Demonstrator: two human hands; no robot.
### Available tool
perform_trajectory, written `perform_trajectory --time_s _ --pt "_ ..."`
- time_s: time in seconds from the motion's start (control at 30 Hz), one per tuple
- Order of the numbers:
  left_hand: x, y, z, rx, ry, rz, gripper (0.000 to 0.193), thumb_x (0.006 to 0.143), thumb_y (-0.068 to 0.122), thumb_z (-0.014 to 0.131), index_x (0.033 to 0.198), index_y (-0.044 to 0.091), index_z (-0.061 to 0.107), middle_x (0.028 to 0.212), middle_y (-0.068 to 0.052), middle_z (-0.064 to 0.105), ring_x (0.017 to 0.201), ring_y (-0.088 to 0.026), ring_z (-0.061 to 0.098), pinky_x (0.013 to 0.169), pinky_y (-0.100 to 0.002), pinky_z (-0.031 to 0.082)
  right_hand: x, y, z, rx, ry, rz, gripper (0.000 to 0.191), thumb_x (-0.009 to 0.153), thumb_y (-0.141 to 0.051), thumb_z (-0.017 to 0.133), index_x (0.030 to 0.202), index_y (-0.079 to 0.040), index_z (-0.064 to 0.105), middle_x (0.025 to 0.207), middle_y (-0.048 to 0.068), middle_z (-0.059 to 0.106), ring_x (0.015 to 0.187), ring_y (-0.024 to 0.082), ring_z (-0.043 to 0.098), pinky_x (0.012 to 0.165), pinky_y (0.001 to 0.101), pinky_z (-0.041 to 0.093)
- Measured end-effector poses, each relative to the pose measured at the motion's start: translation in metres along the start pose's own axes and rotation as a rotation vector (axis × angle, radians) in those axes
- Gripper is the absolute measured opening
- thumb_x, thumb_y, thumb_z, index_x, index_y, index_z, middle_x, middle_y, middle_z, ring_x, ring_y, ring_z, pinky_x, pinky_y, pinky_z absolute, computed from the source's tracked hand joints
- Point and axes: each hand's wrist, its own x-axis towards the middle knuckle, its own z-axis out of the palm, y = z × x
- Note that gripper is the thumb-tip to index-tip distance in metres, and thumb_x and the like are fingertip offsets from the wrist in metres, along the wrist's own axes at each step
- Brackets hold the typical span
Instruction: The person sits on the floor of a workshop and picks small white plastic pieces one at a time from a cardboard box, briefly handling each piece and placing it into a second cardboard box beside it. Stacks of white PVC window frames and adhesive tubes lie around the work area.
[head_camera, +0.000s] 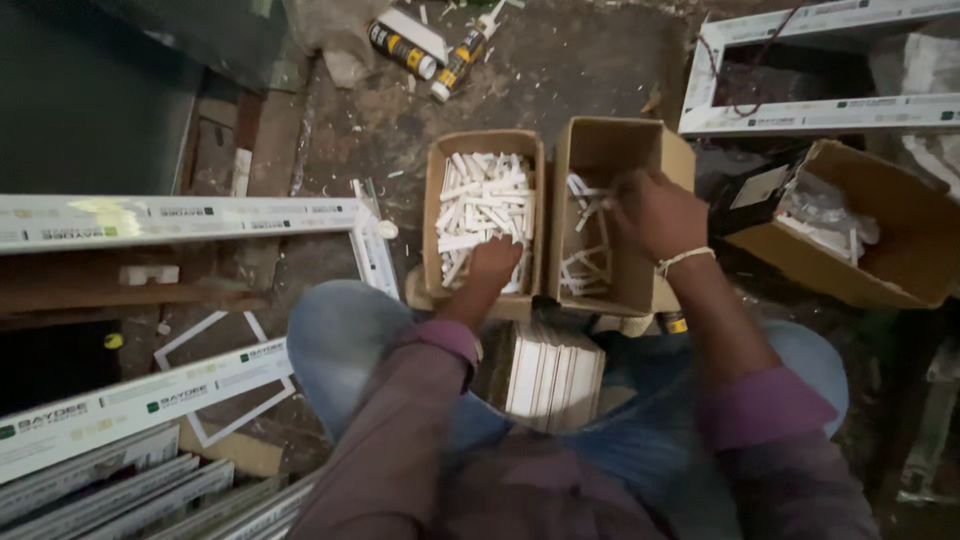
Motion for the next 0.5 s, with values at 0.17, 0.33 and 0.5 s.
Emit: perform_trajectory --time_s 0.17,0.33,0.5 --pt "0.006 0.006 0.003 -0.03 0.065 0.062 0.017 0.089 0.014 0.065 0.105 0.01 0.068 0.1 -0.015 0.069 0.095 -0.035 0.07 0.07 -0.05 0.059 -0.001 0.004 -0.007 0.023 0.027 0.018 0.037 0.092 -0.045 0.073 0.114 -0.016 0.07 0.112 0.011 0.069 0.094 0.037 0.069 0.074 0.0503 0.056" --pt "0.028 -0.001 -0.023 -0.1 -0.112 -0.135 0.022 0.078 0.016 0.076 0.099 0.01 0.07 0.102 -0.014 0.071 0.101 -0.034 0.069 0.083 -0.047 0.057 0.002 0.007 -0.004 0.059 0.11 -0.021 0.036 0.091 -0.043 0.075 0.113 -0.014 0.07 0.107 0.012 0.07 0.09 0.036 0.07 0.072 0.0487 0.056" --pt "0.039 -0.029 -0.079 -0.737 -0.035 -0.27 0.033 0.074 0.024 0.089 0.095 0.001 0.077 0.084 -0.015 0.079 0.073 -0.022 0.078 0.072 -0.033 0.061 0.005 0.001 0.003 0.225 0.053 -0.048 0.032 0.092 -0.038 0.077 0.112 -0.013 0.071 0.1 0.012 0.071 0.081 0.032 0.072 0.07 0.046 0.056"
